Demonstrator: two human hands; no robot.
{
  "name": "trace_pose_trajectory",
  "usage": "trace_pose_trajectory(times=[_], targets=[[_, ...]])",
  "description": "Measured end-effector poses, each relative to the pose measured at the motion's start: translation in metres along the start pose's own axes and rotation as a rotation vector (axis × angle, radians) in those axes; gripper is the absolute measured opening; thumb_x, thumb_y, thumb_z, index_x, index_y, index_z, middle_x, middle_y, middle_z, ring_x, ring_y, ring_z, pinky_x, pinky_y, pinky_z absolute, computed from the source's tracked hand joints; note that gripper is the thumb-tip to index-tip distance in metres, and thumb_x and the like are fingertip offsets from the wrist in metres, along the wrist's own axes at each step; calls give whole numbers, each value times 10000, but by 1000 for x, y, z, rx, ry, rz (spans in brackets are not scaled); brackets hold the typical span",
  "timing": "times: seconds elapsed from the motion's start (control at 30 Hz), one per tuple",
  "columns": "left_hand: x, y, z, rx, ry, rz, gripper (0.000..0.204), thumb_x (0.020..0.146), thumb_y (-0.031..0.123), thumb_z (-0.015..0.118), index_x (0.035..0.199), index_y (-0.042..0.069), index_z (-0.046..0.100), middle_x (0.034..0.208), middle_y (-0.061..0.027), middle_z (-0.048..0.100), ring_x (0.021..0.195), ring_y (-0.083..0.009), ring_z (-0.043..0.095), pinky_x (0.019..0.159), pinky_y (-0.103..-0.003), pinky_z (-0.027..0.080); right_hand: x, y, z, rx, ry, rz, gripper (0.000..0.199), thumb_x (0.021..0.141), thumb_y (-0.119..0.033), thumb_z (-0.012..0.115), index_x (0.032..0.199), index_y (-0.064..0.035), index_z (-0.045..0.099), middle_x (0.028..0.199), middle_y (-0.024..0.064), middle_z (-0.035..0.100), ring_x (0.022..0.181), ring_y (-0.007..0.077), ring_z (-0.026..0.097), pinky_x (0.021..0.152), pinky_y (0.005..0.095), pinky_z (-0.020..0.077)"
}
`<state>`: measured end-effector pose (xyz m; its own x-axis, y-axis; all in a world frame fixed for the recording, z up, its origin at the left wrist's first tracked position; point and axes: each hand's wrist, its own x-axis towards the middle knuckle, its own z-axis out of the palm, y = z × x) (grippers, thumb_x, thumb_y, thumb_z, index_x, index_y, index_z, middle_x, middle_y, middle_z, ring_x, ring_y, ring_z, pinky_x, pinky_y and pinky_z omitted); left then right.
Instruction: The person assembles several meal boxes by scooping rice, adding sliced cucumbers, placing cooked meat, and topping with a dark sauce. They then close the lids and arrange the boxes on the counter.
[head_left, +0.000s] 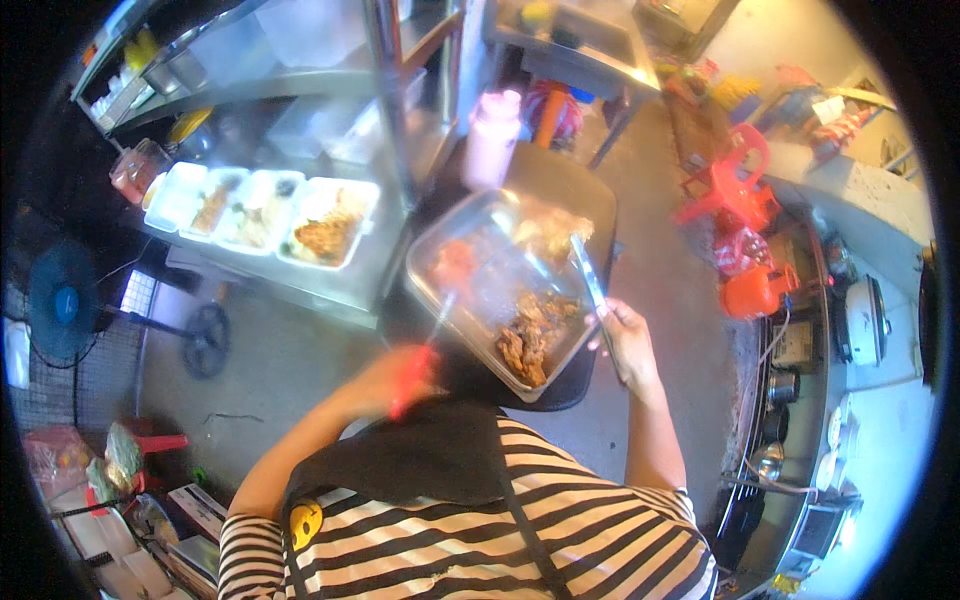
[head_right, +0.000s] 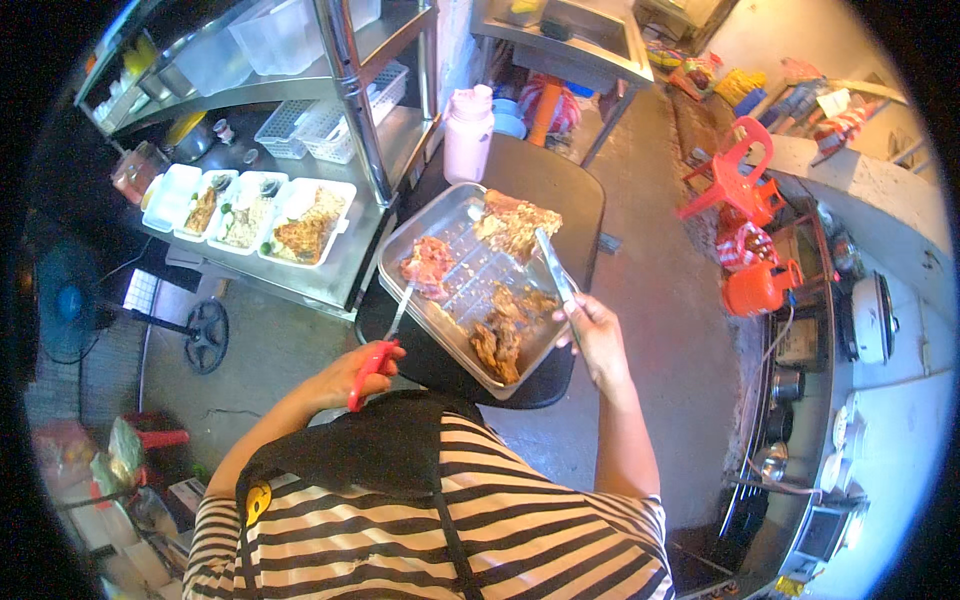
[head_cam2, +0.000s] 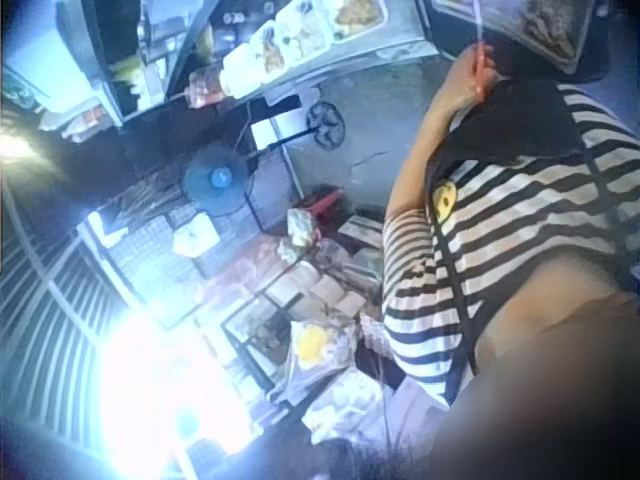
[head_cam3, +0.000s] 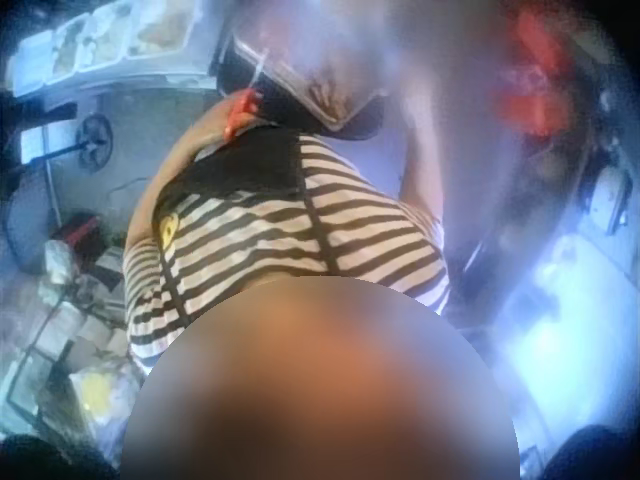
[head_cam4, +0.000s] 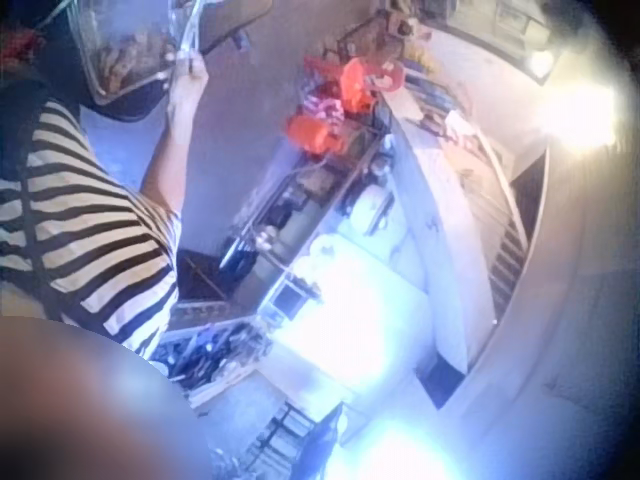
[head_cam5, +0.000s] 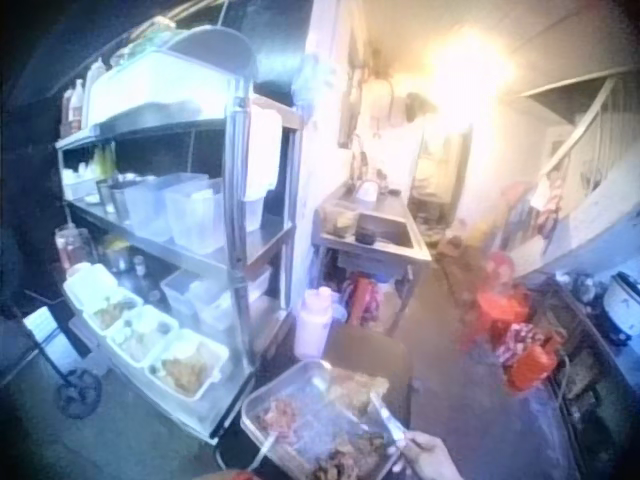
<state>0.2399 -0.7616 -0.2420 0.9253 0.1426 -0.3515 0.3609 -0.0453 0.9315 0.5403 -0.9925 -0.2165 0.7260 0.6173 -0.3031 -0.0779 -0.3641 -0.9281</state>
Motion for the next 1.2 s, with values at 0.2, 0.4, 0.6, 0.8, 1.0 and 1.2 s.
trace_pose_trajectory(times=[0.2, 0.4, 0.6, 0.8, 1.0, 1.2], targets=[[35, 8, -22, -55, -32, -72, 612, 801, 266, 652, 1322, 12, 455, 1034, -37, 560, 946, -134, 536, 850, -281, 447, 10, -7, 44, 102, -242, 43, 296, 949, -241, 574, 1171, -46, 594, 893, 40, 679, 573, 116, 601, 466, 211, 406], [0, 3, -62, -36, 171, -58, 530, 804, 253, 649, 1256, 6, 524, 989, -24, 599, 858, -106, 545, 793, -255, 456, 29, -13, 98, 154, -432, -34, 294, 950, -198, 574, 1178, -13, 583, 957, 68, 678, 770, 135, 636, 604, 241, 486], [-65, -34, -137, -98, 277, 29, 464, 804, 277, 652, 1197, 43, 577, 973, -49, 637, 823, -138, 576, 752, -306, 479, 35, -48, 171, -90, -582, -271, 358, 942, -162, 584, 1249, 10, 519, 1121, 88, 638, 1028, 150, 586, 868, 304, 483], [-155, -72, -253, 173, 258, 149, 395, 809, 294, 633, 1103, 32, 604, 915, -112, 650, 821, -203, 597, 739, -358, 483, 52, -98, 273, 57, -742, -28, 458, 940, -290, 581, 1244, 44, 507, 1095, 131, 638, 839, 182, 645, 650, 245, 487], [-207, -73, -345, 281, 13, -8, 455, 789, 209, 640, 1200, 22, 579, 909, -44, 626, 818, -149, 577, 754, -301, 483, 65, -139, 362, -308, -895, 45, 382, 936, -312, 583, 1129, 17, 570, 981, 84, 652, 724, 112, 623, 559, 236, 452], [-199, -91, -382, 300, -62, 59, 481, 795, 210, 639, 1230, 26, 545, 948, -77, 620, 859, -181, 582, 779, -319, 485, 41, -130, 400, -312, -711, 57, 256, 944, -293, 572, 969, -42, 619, 877, 30, 649, 589, 73, 556, 484, 216, 409]])
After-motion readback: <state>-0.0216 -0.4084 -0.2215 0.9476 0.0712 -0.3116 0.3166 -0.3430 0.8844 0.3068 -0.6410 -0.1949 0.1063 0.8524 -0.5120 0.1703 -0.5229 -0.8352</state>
